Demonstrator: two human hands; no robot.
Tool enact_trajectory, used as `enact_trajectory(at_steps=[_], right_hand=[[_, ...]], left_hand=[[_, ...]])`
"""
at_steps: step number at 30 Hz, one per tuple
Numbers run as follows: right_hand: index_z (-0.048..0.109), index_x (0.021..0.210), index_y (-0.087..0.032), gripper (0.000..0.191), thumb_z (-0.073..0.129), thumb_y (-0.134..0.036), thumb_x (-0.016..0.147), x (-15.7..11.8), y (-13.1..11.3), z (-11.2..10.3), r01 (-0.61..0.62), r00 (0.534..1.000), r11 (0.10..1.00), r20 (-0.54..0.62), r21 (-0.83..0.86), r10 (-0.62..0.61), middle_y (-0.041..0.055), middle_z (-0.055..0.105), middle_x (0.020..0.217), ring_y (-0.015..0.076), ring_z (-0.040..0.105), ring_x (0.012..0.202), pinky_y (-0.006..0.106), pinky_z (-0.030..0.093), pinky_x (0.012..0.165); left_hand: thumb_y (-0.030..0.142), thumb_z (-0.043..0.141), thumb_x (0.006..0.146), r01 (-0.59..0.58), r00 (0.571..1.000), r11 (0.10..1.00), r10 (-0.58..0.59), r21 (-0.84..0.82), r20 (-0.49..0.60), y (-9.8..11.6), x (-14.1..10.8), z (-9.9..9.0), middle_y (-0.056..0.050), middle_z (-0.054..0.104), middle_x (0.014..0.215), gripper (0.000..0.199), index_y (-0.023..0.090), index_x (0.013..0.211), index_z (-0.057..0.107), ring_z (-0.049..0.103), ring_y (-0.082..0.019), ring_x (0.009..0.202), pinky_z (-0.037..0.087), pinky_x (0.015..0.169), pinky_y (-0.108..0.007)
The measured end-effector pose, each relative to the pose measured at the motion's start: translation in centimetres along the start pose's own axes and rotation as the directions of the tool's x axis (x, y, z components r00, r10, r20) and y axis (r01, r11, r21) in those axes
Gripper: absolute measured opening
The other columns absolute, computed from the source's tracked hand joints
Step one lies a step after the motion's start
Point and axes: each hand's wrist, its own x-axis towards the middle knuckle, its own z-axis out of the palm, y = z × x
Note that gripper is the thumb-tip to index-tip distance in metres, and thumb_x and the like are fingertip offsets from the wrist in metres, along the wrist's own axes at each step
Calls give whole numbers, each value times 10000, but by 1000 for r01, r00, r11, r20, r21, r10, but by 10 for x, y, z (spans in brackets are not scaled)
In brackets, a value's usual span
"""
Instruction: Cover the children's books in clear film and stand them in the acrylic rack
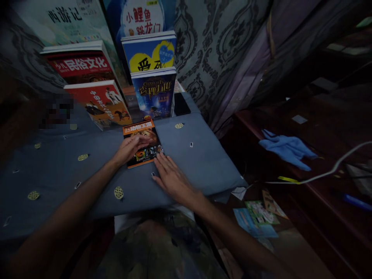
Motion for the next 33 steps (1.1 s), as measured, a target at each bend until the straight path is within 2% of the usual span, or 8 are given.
enact_trajectory(at_steps=[3,6,10,13,19,23,27,33], right_hand=[[495,1464,-150,488,486,-315,1006,-1,5,-10,-20,1000,1000,-16,3,20,187,520,1499,293,437,1442,577,388,1171],[594,1373,-219,392,447,-292,1017,9,11,-18,-45,998,998,-52,39,47,134,644,1381,271,576,1319,560,432,1128],[662,1271,-191,354,462,-299,1000,41,28,-20,-122,989,992,-79,13,122,148,678,1315,303,627,1209,526,511,1016],[671,1246,-155,348,510,-263,957,72,37,-14,-144,986,989,-87,-24,142,173,670,1309,320,628,1166,518,515,995],[711,1153,-168,298,514,-191,930,99,38,-5,-155,977,987,-142,35,159,153,708,1229,298,645,1108,503,502,980],[717,1128,-199,293,531,-197,901,91,43,0,-183,960,975,-192,124,205,132,701,1236,298,645,1120,518,511,980],[703,1148,-234,315,536,-249,881,86,54,7,-179,937,937,-239,300,256,105,714,1146,281,672,1059,486,555,927],[709,1094,-208,428,685,-505,787,94,69,6,-223,859,647,-166,729,483,46,707,819,177,602,593,316,532,532]], left_hand=[[619,567,902,-76,997,950,71,302,28,7,-5,-4,-99,748,1078,495,175,1035,740,681,-271,1072,490,1008,-415],[449,494,968,-137,978,710,209,691,-21,15,-13,-19,-81,718,1134,354,198,1095,709,635,-259,1118,454,1044,-412],[354,475,953,68,936,367,297,928,-187,13,-23,-43,-150,645,1243,344,172,1207,618,556,-318,1199,411,1069,-523],[356,495,948,138,934,283,283,949,-220,2,-25,-51,-190,624,1274,369,159,1252,568,522,-354,1243,384,1071,-579],[333,580,900,46,933,613,255,789,-253,-6,-17,-56,-121,636,1282,406,214,1286,536,563,-284,1221,417,1083,-511],[289,703,787,159,880,948,-9,277,-474,-1,-13,-65,-78,666,1178,464,236,1218,542,668,-210,1009,568,797,-331],[270,832,672,280,873,950,-311,-137,-377,10,-18,-58,-31,700,898,510,191,1120,602,677,-148,706,527,561,-217],[367,872,699,171,970,960,-204,-220,-135,41,-24,-44,-28,739,886,511,194,1134,668,664,-114,633,507,533,-180]])
